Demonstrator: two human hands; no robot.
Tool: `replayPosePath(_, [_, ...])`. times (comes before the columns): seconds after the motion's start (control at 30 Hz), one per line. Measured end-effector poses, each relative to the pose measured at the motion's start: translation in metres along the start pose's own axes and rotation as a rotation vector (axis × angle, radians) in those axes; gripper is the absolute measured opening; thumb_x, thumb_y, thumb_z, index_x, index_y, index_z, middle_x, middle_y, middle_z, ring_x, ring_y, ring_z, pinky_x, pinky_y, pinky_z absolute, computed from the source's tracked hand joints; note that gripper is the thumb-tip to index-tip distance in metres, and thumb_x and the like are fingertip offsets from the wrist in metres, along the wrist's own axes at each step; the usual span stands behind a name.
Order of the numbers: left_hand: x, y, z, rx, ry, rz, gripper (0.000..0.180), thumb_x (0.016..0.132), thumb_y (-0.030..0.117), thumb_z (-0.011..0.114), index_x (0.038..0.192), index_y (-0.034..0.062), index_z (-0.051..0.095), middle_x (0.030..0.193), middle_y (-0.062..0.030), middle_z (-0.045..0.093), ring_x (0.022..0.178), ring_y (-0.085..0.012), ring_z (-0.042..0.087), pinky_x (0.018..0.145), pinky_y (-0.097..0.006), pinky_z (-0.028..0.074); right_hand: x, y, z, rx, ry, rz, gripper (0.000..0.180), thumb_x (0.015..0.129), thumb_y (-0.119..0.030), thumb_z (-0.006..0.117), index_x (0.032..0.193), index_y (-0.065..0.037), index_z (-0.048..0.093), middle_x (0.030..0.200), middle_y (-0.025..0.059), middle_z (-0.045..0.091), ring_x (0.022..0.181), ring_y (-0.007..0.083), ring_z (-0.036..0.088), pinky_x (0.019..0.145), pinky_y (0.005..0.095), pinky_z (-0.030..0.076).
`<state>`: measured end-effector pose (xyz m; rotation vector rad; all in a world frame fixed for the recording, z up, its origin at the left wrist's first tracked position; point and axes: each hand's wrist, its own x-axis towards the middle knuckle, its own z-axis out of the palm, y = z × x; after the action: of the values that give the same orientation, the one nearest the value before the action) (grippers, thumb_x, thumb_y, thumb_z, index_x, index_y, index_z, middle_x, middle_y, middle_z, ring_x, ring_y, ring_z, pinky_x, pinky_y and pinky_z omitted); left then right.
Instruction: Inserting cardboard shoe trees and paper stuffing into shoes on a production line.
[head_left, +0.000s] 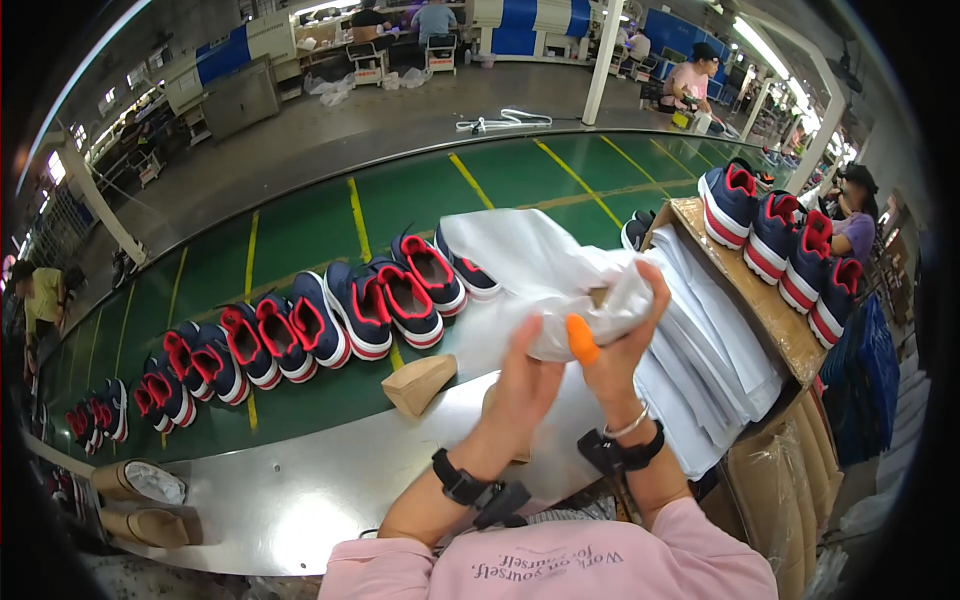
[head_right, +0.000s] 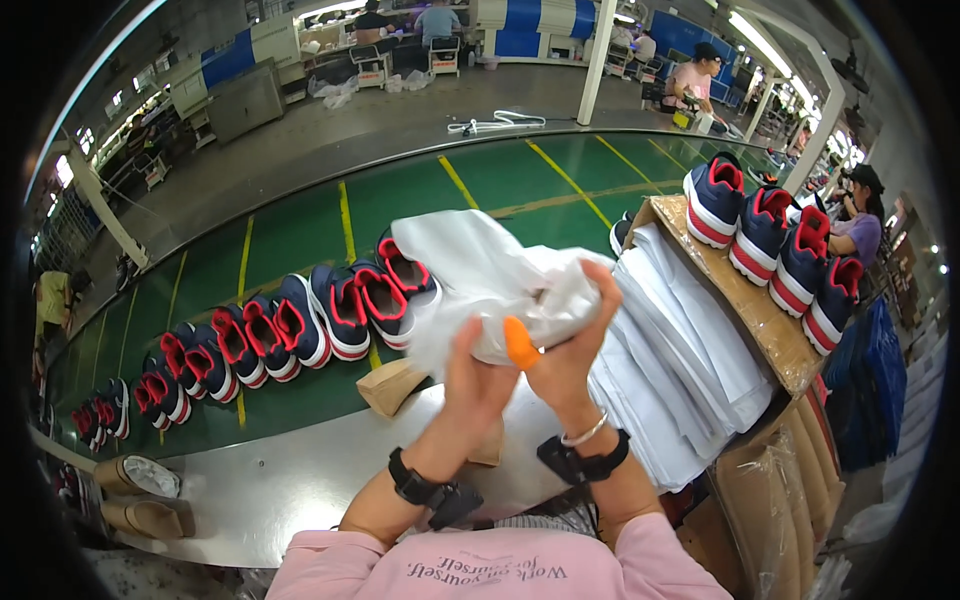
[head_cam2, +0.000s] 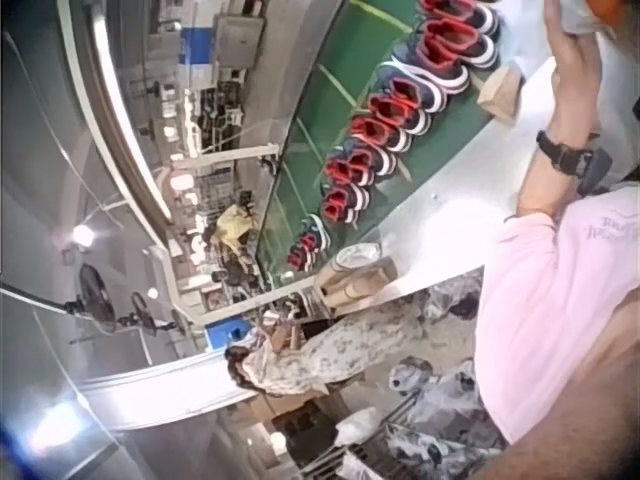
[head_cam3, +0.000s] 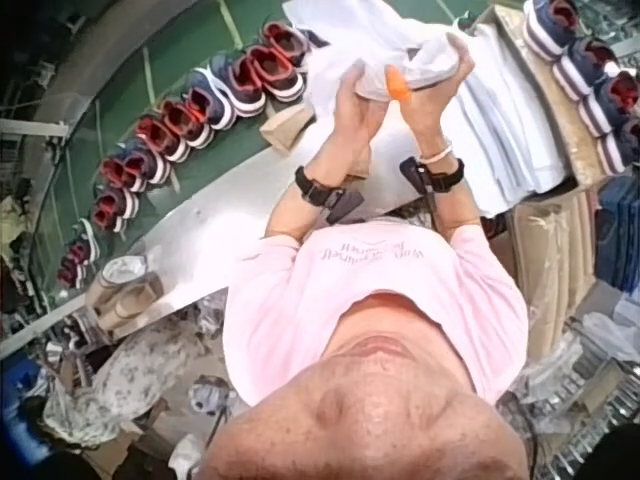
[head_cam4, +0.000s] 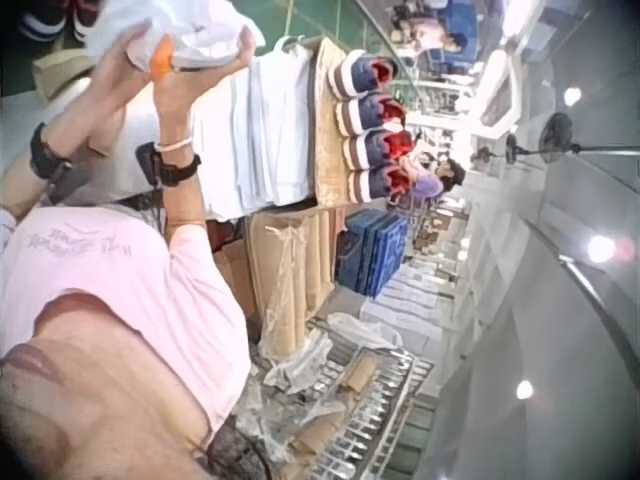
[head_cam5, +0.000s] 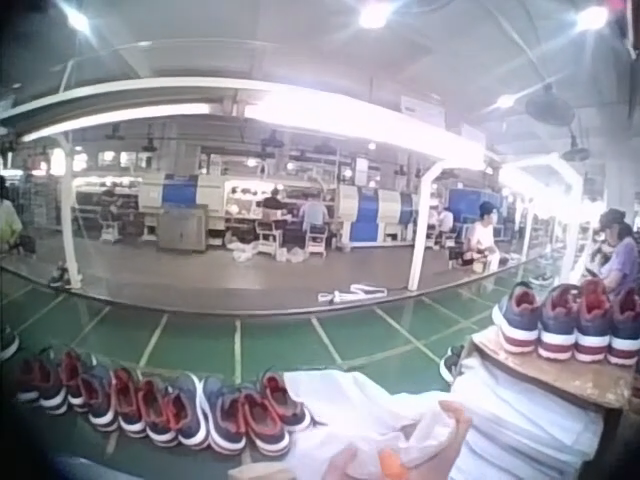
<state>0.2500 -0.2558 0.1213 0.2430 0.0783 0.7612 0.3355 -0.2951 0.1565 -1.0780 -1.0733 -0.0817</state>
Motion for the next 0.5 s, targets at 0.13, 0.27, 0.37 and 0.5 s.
replayPosePath(0.13, [0.022,0.012,-0.021,0.336,0.13,0.046,0.028,0.08,0.004,0.055,0.107,-0.0021,0.054,0.107,-0.0138,0.059,0.094,-0.02,0.06,0.081,-0.033,0.048,-0.013,-0.014,0.002,0.111,0.065,-0.002,0.075,0.066,-0.028,0.08,0.127,-0.006,0.042,0.124,0.0093,0.041,0.107,0.02,0.046,0.092,0.0342,0.039])
replayPosePath(0.27, [0.014,0.02,-0.026,1.338,0.09,0.247,0.032,0.078,0.005,0.056,0.11,-0.0011,0.052,0.095,-0.0136,0.062,0.082,-0.0167,0.059,0.068,-0.032,0.046,0.019,-0.016,-0.004,-0.279,-0.464,-0.342,0.016,0.068,-0.01,0.075,0.075,-0.002,0.064,0.077,0.0087,0.059,0.076,0.0271,0.056,0.071,0.0351,0.044])
replayPosePath(0.37, [-0.002,0.025,-0.021,0.91,0.138,0.18,0.041,0.083,0.013,0.057,0.119,-0.0023,0.044,0.091,-0.013,0.062,0.078,-0.0171,0.058,0.066,-0.034,0.045,0.028,0.016,0.017,-0.312,-0.465,-0.305,0.028,0.066,-0.008,0.075,0.088,-0.001,0.059,0.066,0.0073,0.056,0.059,0.0262,0.052,0.055,0.0335,0.042])
replayPosePath(0.5, [-0.007,0.047,-0.032,1.318,0.045,0.248,0.039,0.088,0.019,0.056,0.118,-0.0031,0.043,0.092,-0.0125,0.059,0.079,-0.0164,0.057,0.068,-0.031,0.044,0.028,0.038,0.053,-0.192,-0.595,0.137,0.051,0.07,-0.016,0.076,0.11,0.0,0.049,0.078,0.0119,0.058,0.072,0.029,0.057,0.064,0.0359,0.046])
